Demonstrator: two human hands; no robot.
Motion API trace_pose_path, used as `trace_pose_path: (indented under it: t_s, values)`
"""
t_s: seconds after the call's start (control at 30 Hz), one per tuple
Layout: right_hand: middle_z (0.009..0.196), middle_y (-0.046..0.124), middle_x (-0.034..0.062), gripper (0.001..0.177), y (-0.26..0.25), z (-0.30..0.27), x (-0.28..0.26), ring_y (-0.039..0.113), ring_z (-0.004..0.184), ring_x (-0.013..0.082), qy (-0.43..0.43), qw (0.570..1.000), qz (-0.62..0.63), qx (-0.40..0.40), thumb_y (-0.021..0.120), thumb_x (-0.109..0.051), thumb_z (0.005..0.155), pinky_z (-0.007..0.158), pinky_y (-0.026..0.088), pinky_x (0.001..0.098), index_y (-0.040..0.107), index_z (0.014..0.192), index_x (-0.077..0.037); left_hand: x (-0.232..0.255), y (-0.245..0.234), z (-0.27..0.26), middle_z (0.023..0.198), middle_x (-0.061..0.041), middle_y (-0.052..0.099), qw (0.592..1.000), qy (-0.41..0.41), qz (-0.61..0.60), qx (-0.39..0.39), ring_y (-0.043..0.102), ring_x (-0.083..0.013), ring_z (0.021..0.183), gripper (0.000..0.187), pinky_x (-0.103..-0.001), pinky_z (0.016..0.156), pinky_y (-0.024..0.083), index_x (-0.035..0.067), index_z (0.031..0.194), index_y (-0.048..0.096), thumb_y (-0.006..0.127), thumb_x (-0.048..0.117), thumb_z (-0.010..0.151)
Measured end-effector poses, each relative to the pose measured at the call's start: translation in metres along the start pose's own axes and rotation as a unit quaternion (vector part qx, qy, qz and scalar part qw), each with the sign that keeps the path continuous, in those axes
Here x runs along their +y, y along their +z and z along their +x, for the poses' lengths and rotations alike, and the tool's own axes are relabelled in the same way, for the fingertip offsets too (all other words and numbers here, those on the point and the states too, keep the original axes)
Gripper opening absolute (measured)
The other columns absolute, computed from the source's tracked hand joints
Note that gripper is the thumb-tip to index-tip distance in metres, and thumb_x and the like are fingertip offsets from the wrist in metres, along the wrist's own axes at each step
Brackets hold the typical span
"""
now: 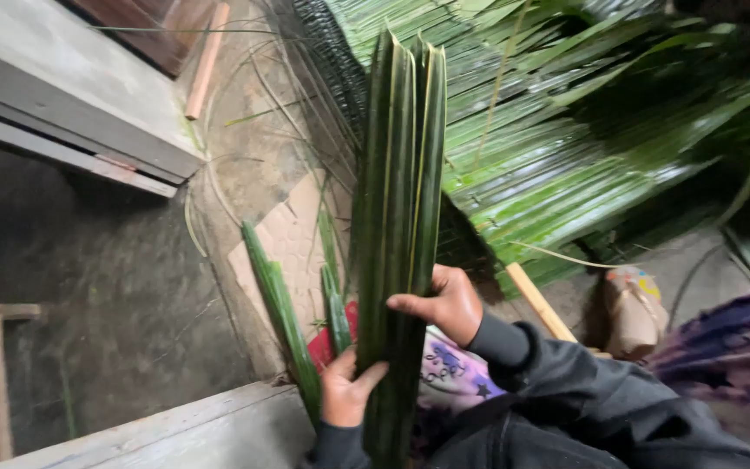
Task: Weaving individual palm leaves onto a horizontal support to create a mat or thatch.
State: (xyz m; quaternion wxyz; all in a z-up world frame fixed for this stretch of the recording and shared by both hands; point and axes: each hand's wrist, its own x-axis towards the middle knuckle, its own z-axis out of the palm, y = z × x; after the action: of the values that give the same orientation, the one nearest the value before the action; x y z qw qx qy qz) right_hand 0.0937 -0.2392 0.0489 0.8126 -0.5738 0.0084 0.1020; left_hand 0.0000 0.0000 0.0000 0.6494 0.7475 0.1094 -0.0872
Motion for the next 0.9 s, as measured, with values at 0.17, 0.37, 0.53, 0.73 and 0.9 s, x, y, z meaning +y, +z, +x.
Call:
trace_pose_path:
  t_s: [0.17, 0.37, 0.53, 0.73, 0.9]
  values:
    - [0.085, 0.078, 0.0103, 0.021, -0.012, -0.068, -0.069, 0.069, 0.07, 0.0161, -0.028, 0.999, 0.03, 0.018, 0.079, 0.001, 0.078, 0.066, 0.057, 0.0279, 0.075, 0.097, 0.008, 0.127, -0.002, -0.023, 0.086, -0.005, 0.085, 0.97, 0.085, 0.228, -0.026, 0.075, -0.0155, 0.068, 0.029, -0.026, 0.069, 0.057, 0.001, 0.098, 0.079, 0.081, 0.007, 0.07]
    - [0.09, 0.065, 0.0174, 0.012, -0.094, -0.159, -0.053, 0.056, 0.088, 0.031, -0.1, 0.975, 0.191, 0.046, 0.071, 0.001, 0.075, 0.078, 0.044, 0.0411, 0.066, 0.085, 0.003, 0.19, 0.065, -0.04, 0.081, -0.002, 0.078, 0.896, 0.238, 0.322, -0.192, 0.074, -0.0205, 0.067, 0.024, -0.03, 0.064, 0.057, 0.01, 0.093, 0.078, 0.082, 0.012, 0.069]
    - [0.113, 0.07, 0.0248, 0.028, -0.172, -0.18, 0.026, 0.067, 0.098, 0.0358, 0.002, 0.936, 0.254, 0.245, 0.061, 0.004, 0.088, 0.092, 0.052, 0.0469, 0.064, 0.114, 0.014, 0.12, 0.131, 0.006, 0.096, -0.013, 0.079, 0.897, 0.12, 0.289, -0.313, 0.071, -0.0351, 0.078, 0.043, -0.038, 0.073, 0.057, 0.014, 0.118, 0.076, 0.071, 0.025, 0.076]
    - [0.089, 0.04, 0.0058, 0.055, -0.21, -0.083, 0.085, 0.049, 0.075, 0.017, 0.26, 0.854, 0.179, 0.414, 0.092, -0.028, 0.08, 0.06, 0.039, 0.0272, 0.053, 0.106, 0.001, -0.044, 0.188, 0.124, 0.116, -0.014, 0.077, 0.863, -0.118, 0.334, -0.361, 0.069, -0.0324, 0.118, 0.06, -0.042, 0.104, 0.053, 0.007, 0.109, 0.077, 0.094, 0.039, 0.063]
    - [0.127, 0.042, 0.0196, 0.064, -0.241, -0.046, 0.135, 0.046, 0.118, 0.0264, 0.251, 0.846, 0.231, 0.41, 0.088, -0.01, 0.084, 0.101, 0.046, 0.035, 0.047, 0.128, 0.012, -0.111, 0.205, 0.189, 0.091, -0.005, 0.079, 0.85, -0.203, 0.338, -0.349, 0.076, -0.0232, 0.093, 0.042, -0.035, 0.088, 0.06, 0.021, 0.097, 0.083, 0.097, 0.035, 0.061]
